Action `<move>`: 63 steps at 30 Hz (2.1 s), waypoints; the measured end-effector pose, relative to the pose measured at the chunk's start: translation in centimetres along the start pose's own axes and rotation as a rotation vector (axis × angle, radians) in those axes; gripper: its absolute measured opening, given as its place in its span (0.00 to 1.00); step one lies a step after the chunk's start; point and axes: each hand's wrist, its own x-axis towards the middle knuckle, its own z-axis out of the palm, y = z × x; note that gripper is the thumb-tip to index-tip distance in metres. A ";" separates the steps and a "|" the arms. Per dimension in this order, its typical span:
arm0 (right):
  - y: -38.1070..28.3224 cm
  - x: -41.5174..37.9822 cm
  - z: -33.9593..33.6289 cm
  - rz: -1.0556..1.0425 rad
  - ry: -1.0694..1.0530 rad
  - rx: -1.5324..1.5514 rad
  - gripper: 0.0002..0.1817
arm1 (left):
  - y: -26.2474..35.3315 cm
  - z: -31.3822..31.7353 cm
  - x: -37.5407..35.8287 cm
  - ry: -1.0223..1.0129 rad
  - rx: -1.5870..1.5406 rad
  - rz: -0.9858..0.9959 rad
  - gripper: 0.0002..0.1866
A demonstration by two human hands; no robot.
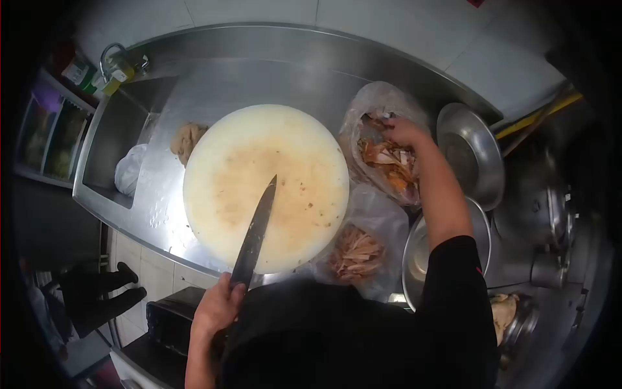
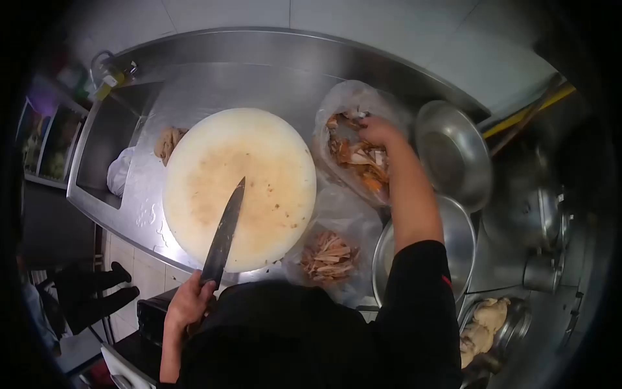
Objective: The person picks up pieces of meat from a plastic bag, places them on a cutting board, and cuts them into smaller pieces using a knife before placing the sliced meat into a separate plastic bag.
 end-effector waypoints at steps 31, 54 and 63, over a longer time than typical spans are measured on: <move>-2.5 -8.6 0.6 -0.322 0.459 0.258 0.07 | 0.0 0.1 0.0 0.009 0.010 0.081 0.16; -23.2 -20.1 11.3 -0.692 0.258 0.147 0.11 | -4.9 -1.3 -1.9 0.235 0.025 0.226 0.15; -25.2 -18.3 13.0 -0.950 0.354 0.209 0.08 | -3.5 -2.8 -3.9 0.198 0.401 0.188 0.13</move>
